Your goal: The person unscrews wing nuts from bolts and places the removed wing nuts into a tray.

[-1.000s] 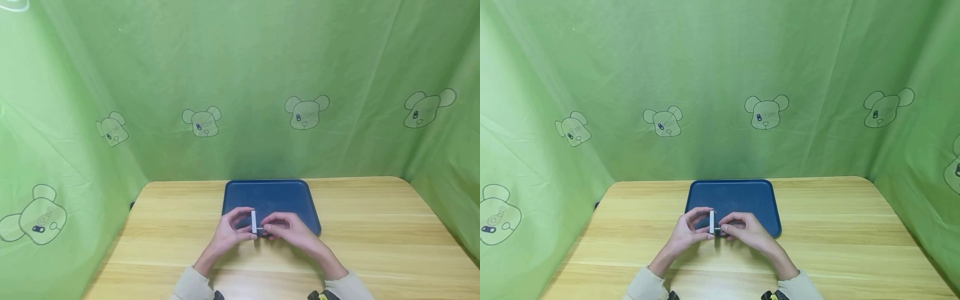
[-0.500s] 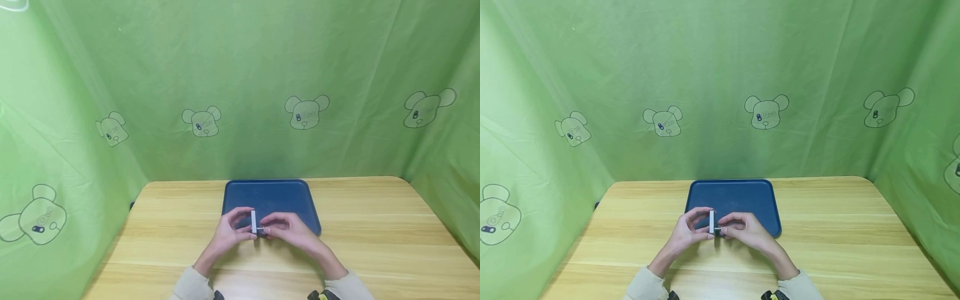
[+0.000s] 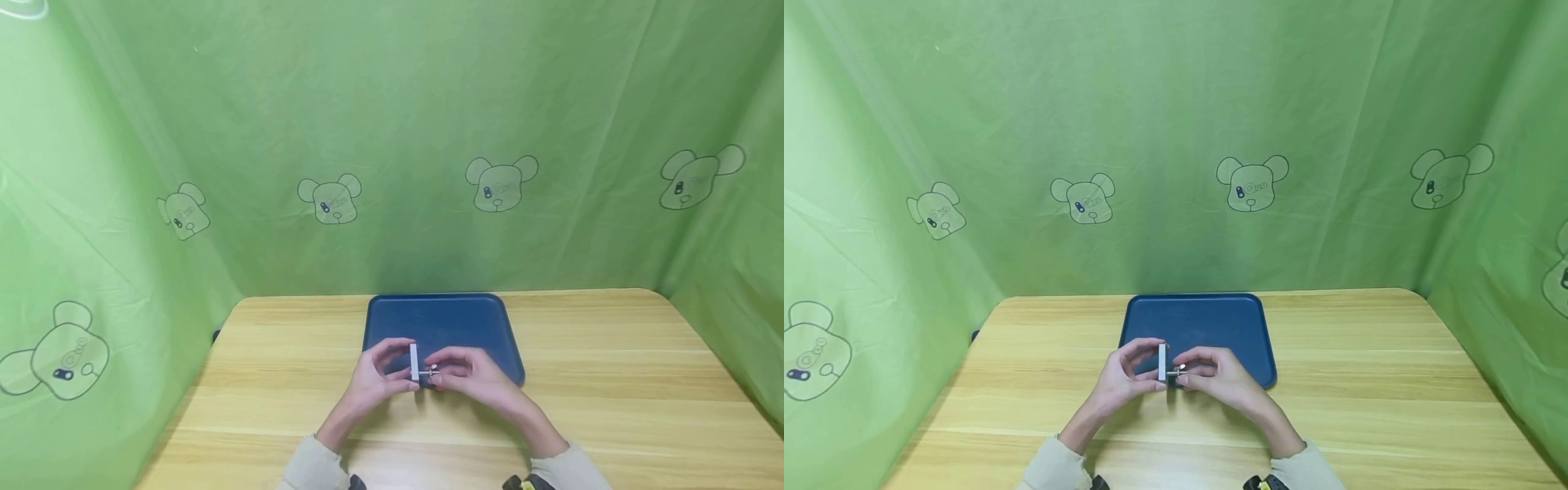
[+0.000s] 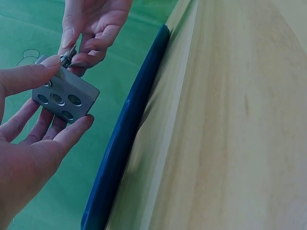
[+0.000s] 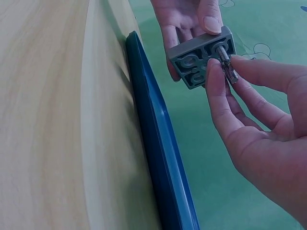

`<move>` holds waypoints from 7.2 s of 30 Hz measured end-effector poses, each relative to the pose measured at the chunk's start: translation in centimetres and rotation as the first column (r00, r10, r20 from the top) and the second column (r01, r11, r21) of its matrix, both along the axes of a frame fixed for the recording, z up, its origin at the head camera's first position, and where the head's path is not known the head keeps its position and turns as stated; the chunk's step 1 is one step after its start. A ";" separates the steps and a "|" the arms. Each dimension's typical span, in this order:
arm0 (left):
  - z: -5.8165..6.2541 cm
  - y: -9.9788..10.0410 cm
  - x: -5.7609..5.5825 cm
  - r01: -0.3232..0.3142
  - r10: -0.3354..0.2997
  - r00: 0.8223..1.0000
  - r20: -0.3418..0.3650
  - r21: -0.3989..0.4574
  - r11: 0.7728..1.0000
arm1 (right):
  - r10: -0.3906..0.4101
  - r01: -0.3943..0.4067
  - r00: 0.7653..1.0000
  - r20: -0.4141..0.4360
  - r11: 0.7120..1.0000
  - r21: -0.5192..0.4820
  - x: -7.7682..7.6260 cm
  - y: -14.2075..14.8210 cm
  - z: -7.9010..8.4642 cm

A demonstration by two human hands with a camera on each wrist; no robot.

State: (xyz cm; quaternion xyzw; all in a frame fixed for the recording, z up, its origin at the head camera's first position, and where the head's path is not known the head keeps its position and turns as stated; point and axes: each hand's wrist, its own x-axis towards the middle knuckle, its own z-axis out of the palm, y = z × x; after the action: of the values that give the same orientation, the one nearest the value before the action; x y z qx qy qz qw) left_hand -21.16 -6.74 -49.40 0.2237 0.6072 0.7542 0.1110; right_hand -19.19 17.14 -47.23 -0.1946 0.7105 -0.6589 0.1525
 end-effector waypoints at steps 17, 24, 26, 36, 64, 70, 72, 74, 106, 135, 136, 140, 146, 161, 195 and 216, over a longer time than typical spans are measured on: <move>0.1 -0.1 0.0 -0.013 0.013 1.000 0.002 -0.009 1.000 | -0.024 0.024 0.998 0.050 1.000 -0.002 0.1 -0.2 0.1; 0.1 -0.1 0.0 -0.023 0.022 1.000 -0.021 -0.029 0.999 | -0.033 0.034 0.999 0.027 0.999 -0.013 -0.1 -0.3 0.0; 0.1 -0.1 -0.1 -0.020 0.019 1.000 -0.021 -0.030 0.999 | -0.034 0.035 0.999 0.025 0.999 -0.020 -0.1 -0.2 0.1; 0.1 -0.1 0.0 -0.008 0.008 1.000 0.000 -0.017 1.000 | -0.027 0.027 0.999 0.024 1.000 -0.012 -0.2 -0.2 0.0; -0.1 -0.1 -0.1 -0.022 0.021 1.000 -0.015 -0.036 0.999 | -0.029 0.030 0.999 0.044 0.999 -0.026 -0.1 0.0 0.1; -0.1 -0.2 0.0 -0.021 0.020 1.000 -0.024 -0.035 0.999 | -0.021 0.022 0.999 0.049 1.000 -0.016 -0.1 0.0 0.0; -0.1 -0.2 0.0 -0.024 0.023 0.999 -0.025 -0.038 0.999 | -0.022 0.023 0.998 0.053 1.000 -0.014 -0.1 0.0 -0.1; 0.0 -0.2 0.0 -0.024 0.023 1.000 -0.020 -0.035 0.999 | -0.021 0.022 0.998 0.061 1.000 -0.013 -0.1 0.0 -0.1; 0.3 -0.1 0.0 -0.009 0.010 1.000 0.014 -0.006 1.000 | 0.005 -0.004 0.999 0.040 1.000 -0.027 0.0 0.0 -0.1; 0.1 -0.1 0.0 -0.024 0.024 1.000 -0.006 -0.027 0.999 | -0.050 0.050 0.999 -0.009 0.999 -0.016 -0.1 -0.3 0.0; 0.1 0.0 0.0 -0.024 0.024 1.000 -0.003 -0.027 0.999 | -0.052 0.051 0.999 -0.003 0.998 -0.019 -0.1 -0.2 0.0; 0.1 -0.1 0.0 -0.018 0.018 1.000 0.002 -0.018 1.000 | -0.049 0.049 0.999 0.002 0.999 -0.016 0.0 -0.2 0.0; 0.0 -0.1 -0.1 -0.013 0.013 1.000 -0.004 -0.005 1.000 | -0.040 0.041 0.999 0.018 0.999 -0.029 0.0 -0.2 0.2; -0.1 -0.2 -0.1 -0.020 0.020 0.999 -0.027 -0.014 1.000 | -0.043 0.044 0.997 0.064 0.999 -0.017 -0.1 0.0 0.1; 0.2 -0.2 0.1 -0.016 0.016 1.000 -0.007 -0.014 1.000 | -0.037 0.037 0.999 0.018 0.999 -0.012 -0.1 -0.1 -0.1; 0.2 -0.1 0.1 -0.019 0.019 1.000 -0.011 -0.011 1.000 | -0.036 0.037 0.999 0.018 0.998 -0.042 0.0 0.0 0.1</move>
State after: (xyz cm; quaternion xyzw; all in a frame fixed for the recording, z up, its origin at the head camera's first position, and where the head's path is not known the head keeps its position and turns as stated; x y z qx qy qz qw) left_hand -21.06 -6.87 -49.21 0.2217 0.6140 0.7506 0.1017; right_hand -19.23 17.11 -47.16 -0.1792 0.6985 -0.6780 0.1424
